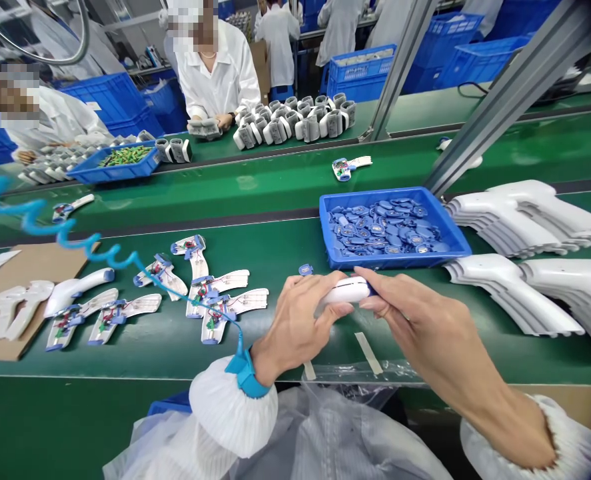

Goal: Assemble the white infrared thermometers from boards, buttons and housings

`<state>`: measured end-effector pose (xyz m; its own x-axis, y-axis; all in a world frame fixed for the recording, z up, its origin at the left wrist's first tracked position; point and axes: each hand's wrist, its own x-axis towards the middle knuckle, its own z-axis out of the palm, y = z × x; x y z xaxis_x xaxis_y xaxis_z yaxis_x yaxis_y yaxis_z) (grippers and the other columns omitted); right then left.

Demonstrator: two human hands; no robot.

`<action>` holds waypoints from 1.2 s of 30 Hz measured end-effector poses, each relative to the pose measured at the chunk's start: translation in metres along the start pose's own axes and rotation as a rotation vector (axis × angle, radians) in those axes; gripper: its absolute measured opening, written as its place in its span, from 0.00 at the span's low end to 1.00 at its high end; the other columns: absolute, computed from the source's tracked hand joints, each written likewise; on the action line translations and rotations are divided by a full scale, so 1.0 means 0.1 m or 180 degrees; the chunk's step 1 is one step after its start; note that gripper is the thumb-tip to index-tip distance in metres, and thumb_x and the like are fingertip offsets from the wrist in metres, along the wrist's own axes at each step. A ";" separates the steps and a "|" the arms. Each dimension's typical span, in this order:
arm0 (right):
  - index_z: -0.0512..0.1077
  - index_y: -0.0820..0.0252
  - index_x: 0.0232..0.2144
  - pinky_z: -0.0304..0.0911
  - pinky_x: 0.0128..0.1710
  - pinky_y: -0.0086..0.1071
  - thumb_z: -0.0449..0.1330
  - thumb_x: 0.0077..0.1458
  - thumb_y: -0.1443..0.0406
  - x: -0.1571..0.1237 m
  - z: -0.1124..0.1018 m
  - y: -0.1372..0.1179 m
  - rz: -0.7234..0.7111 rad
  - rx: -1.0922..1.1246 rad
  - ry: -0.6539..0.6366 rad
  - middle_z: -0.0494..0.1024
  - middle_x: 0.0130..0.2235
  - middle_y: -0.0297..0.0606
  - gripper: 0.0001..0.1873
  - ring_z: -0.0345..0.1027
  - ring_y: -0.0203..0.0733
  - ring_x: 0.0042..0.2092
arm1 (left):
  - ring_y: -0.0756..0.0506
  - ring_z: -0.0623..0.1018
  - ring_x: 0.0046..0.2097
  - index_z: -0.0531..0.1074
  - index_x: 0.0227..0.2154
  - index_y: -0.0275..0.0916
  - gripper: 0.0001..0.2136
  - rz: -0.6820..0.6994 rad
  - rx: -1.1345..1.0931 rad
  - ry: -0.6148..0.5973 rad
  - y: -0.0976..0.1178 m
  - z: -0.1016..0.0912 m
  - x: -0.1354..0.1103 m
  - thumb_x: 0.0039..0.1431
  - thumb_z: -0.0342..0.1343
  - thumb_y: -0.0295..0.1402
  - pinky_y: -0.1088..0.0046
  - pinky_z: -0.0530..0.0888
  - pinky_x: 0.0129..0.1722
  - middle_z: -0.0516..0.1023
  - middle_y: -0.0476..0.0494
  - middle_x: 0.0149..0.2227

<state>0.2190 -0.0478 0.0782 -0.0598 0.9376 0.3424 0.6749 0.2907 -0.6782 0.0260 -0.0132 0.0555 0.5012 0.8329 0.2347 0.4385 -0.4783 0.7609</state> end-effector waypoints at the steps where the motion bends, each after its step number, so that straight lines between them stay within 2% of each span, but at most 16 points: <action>1: 0.79 0.51 0.51 0.75 0.39 0.39 0.54 0.66 0.59 -0.02 0.04 0.00 -0.0043 0.0028 -0.0023 0.84 0.44 0.39 0.17 0.80 0.48 0.41 | 0.42 0.79 0.52 0.73 0.56 0.43 0.13 0.0010 0.0026 0.0036 -0.01 0.03 0.00 0.75 0.51 0.39 0.63 0.68 0.54 0.82 0.45 0.53; 3: 0.77 0.53 0.50 0.75 0.39 0.38 0.53 0.68 0.59 -0.08 0.14 0.03 -0.0046 0.0034 -0.0028 0.84 0.45 0.40 0.16 0.80 0.47 0.40 | 0.42 0.80 0.46 0.75 0.51 0.40 0.13 -0.0022 0.0255 0.0114 -0.03 0.09 -0.01 0.74 0.50 0.37 0.62 0.69 0.49 0.83 0.43 0.46; 5: 0.76 0.54 0.47 0.74 0.37 0.37 0.54 0.69 0.57 -0.16 0.22 0.08 0.0255 0.0081 0.0012 0.84 0.42 0.39 0.14 0.79 0.45 0.37 | 0.42 0.80 0.42 0.77 0.46 0.39 0.12 -0.0020 0.0581 0.0142 -0.06 0.14 -0.04 0.73 0.50 0.37 0.61 0.70 0.46 0.83 0.42 0.40; 8: 0.74 0.54 0.46 0.74 0.35 0.34 0.56 0.68 0.54 -0.27 0.24 0.16 0.0674 0.0362 0.0008 0.84 0.42 0.39 0.13 0.80 0.44 0.37 | 0.41 0.78 0.47 0.77 0.49 0.42 0.12 0.0025 0.0654 0.0156 -0.10 0.17 -0.10 0.72 0.53 0.40 0.60 0.70 0.51 0.82 0.42 0.45; 10: 0.73 0.53 0.45 0.74 0.33 0.33 0.57 0.68 0.53 -0.32 0.21 0.18 0.0762 0.0514 -0.0020 0.83 0.43 0.39 0.13 0.79 0.43 0.37 | 0.42 0.77 0.49 0.75 0.50 0.41 0.13 -0.0167 0.0499 0.0467 -0.12 0.18 -0.13 0.72 0.54 0.42 0.62 0.71 0.50 0.80 0.41 0.48; 13: 0.73 0.52 0.48 0.73 0.32 0.33 0.56 0.68 0.52 -0.37 0.21 0.14 0.0707 0.0499 -0.0191 0.83 0.45 0.39 0.15 0.79 0.43 0.37 | 0.43 0.75 0.40 0.74 0.35 0.39 0.13 -0.0437 0.0435 0.0978 -0.17 0.26 -0.10 0.73 0.51 0.41 0.66 0.71 0.42 0.80 0.42 0.38; 15: 0.72 0.52 0.49 0.72 0.30 0.33 0.54 0.69 0.52 -0.41 0.29 0.11 0.0684 0.0349 -0.0263 0.83 0.44 0.39 0.15 0.78 0.43 0.35 | 0.45 0.73 0.33 0.67 0.23 0.40 0.20 -0.0467 0.0629 0.1218 -0.23 0.34 -0.01 0.73 0.50 0.41 0.67 0.68 0.36 0.76 0.45 0.28; 18: 0.71 0.55 0.47 0.69 0.28 0.34 0.53 0.70 0.52 -0.48 0.45 0.11 0.0788 0.0008 0.0169 0.82 0.38 0.40 0.15 0.75 0.43 0.30 | 0.46 0.68 0.26 0.58 0.16 0.42 0.26 -0.0532 0.1153 0.1557 -0.33 0.42 0.10 0.73 0.47 0.41 0.66 0.62 0.30 0.69 0.46 0.19; 20: 0.71 0.55 0.46 0.69 0.29 0.35 0.53 0.69 0.52 -0.48 0.48 0.13 0.0838 0.0029 0.0277 0.82 0.38 0.40 0.15 0.75 0.43 0.30 | 0.46 0.68 0.26 0.59 0.15 0.42 0.26 -0.0495 0.1331 0.1542 -0.37 0.43 0.12 0.73 0.47 0.41 0.66 0.61 0.30 0.69 0.45 0.19; 23: 0.72 0.54 0.46 0.68 0.29 0.33 0.54 0.69 0.52 -0.43 0.41 0.18 0.0823 0.0307 -0.0325 0.81 0.36 0.36 0.15 0.73 0.41 0.30 | 0.47 0.71 0.29 0.66 0.19 0.40 0.24 -0.0485 0.0983 0.1360 -0.39 0.39 0.08 0.72 0.50 0.43 0.68 0.64 0.33 0.73 0.45 0.23; 26: 0.73 0.54 0.51 0.67 0.31 0.34 0.55 0.68 0.51 -0.36 0.40 0.19 0.0721 0.0307 -0.0749 0.81 0.38 0.37 0.18 0.70 0.40 0.28 | 0.47 0.73 0.30 0.71 0.23 0.39 0.23 -0.1053 0.0445 0.1423 -0.39 0.36 0.08 0.72 0.50 0.45 0.70 0.65 0.33 0.76 0.45 0.26; 29: 0.76 0.57 0.47 0.64 0.31 0.36 0.53 0.66 0.50 -0.33 0.50 0.15 0.0671 0.0228 -0.0742 0.81 0.37 0.40 0.21 0.70 0.42 0.29 | 0.47 0.71 0.27 0.68 0.18 0.39 0.24 -0.1495 0.0451 0.1236 -0.40 0.35 0.14 0.71 0.50 0.44 0.69 0.63 0.31 0.73 0.46 0.22; 31: 0.77 0.58 0.41 0.60 0.30 0.35 0.54 0.63 0.48 -0.30 0.54 0.12 0.1000 0.0263 -0.0611 0.78 0.30 0.39 0.22 0.67 0.42 0.27 | 0.47 0.72 0.27 0.69 0.18 0.39 0.23 -0.1518 0.0351 0.0921 -0.39 0.30 0.17 0.70 0.53 0.44 0.68 0.64 0.32 0.74 0.46 0.22; 33: 0.76 0.58 0.34 0.55 0.25 0.33 0.54 0.61 0.44 -0.24 0.50 0.12 0.1807 0.0668 -0.0716 0.71 0.22 0.35 0.25 0.59 0.38 0.22 | 0.45 0.76 0.32 0.75 0.26 0.39 0.19 -0.1204 -0.0033 0.0895 -0.37 0.23 0.14 0.68 0.55 0.46 0.68 0.68 0.36 0.79 0.44 0.28; 35: 0.71 0.58 0.27 0.46 0.20 0.29 0.54 0.59 0.41 -0.13 0.42 0.12 0.2782 0.1430 -0.1093 0.62 0.18 0.30 0.28 0.49 0.33 0.19 | 0.44 0.78 0.38 0.77 0.33 0.39 0.18 -0.0659 -0.0539 0.1242 -0.33 0.16 0.08 0.69 0.54 0.48 0.68 0.71 0.40 0.81 0.41 0.37; 36: 0.70 0.58 0.26 0.40 0.19 0.29 0.55 0.59 0.39 -0.08 0.38 0.12 0.3131 0.1802 -0.1321 0.61 0.18 0.29 0.29 0.45 0.31 0.19 | 0.45 0.78 0.38 0.76 0.31 0.38 0.19 -0.0448 -0.0759 0.1549 -0.30 0.14 0.06 0.70 0.53 0.48 0.68 0.72 0.40 0.80 0.41 0.36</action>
<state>0.1994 -0.0446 0.0430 -0.0034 0.7644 -0.6447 0.1529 -0.6368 -0.7558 0.0264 0.0025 0.0253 0.0232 0.9437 0.3301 0.2669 -0.3241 0.9076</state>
